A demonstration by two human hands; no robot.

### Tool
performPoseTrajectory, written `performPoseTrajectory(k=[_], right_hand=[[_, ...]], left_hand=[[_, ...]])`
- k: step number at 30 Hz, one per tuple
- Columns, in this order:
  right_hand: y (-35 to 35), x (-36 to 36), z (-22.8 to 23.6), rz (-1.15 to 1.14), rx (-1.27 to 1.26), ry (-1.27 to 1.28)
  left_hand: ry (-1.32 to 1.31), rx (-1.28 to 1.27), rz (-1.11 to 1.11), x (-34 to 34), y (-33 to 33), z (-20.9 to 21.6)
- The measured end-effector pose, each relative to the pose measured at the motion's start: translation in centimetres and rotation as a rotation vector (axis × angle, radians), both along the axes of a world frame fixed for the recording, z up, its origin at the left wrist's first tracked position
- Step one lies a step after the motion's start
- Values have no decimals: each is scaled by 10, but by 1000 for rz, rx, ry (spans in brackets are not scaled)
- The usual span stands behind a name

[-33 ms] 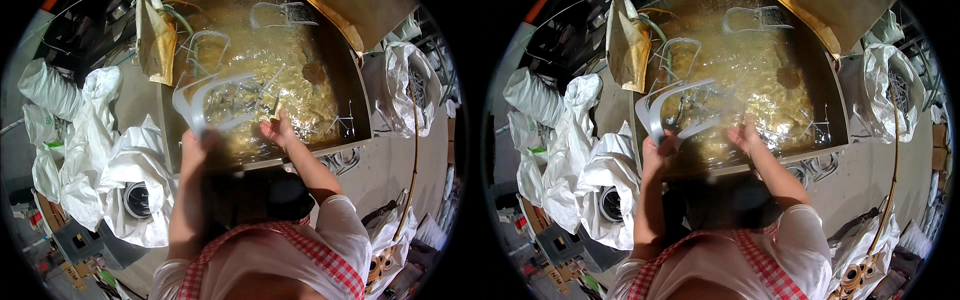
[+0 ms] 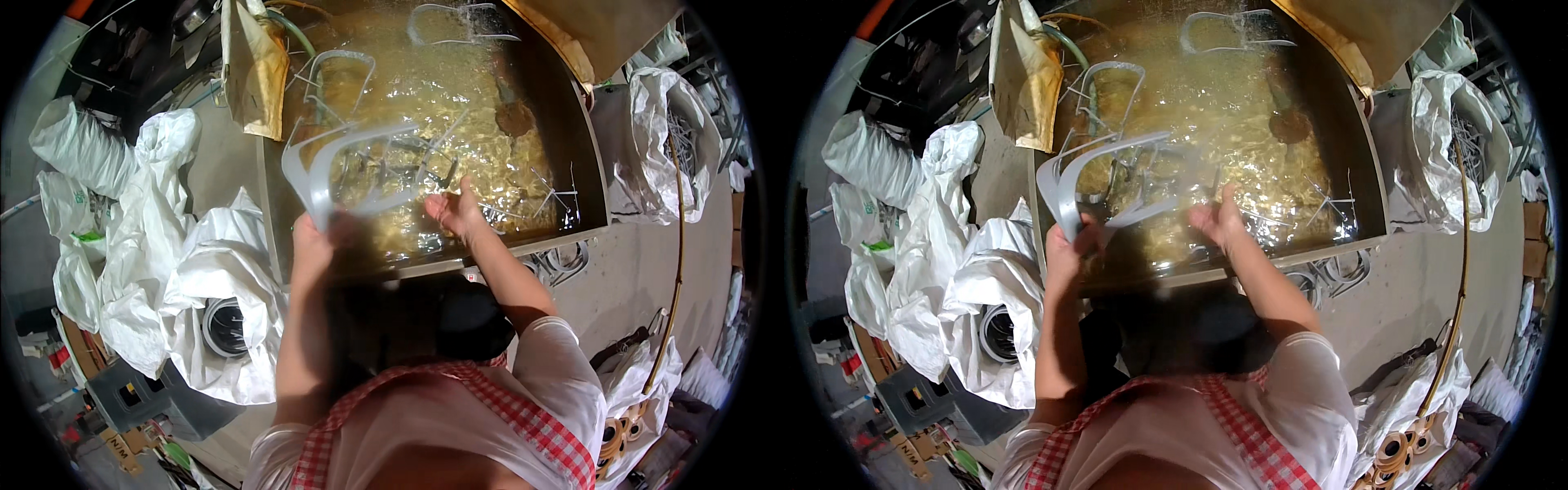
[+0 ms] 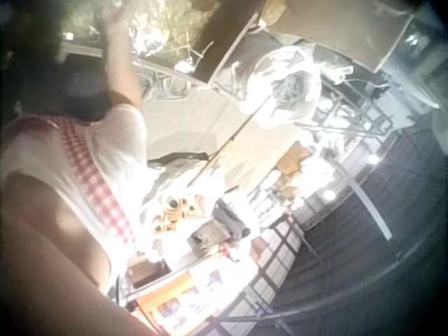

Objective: The person picks up plastic frames from a bin of water, shakes them, and places them into a large white bag, repeating the process with multiple frames.

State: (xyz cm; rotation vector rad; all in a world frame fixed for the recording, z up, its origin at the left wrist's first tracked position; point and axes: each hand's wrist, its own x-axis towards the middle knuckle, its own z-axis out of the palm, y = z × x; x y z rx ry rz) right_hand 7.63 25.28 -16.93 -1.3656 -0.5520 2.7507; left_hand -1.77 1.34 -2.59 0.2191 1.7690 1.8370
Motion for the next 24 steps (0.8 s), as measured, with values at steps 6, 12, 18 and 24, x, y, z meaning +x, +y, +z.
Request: performPoseTrajectory(k=[6,12,18,24], right_hand=[[-4,-56,-3,-102,-113,-45],[-6,-84,25,-367,-170,198],[40,-71,71,-251,101,472],[61,-59,94,284,1065,233]], left_hand=[[-175,102,-88,-8,-40,20],[-107,301,-1,-17,-59,18],[-48,386,94,-18,-41,14],[390,-90,-275,-6,-19,-65]])
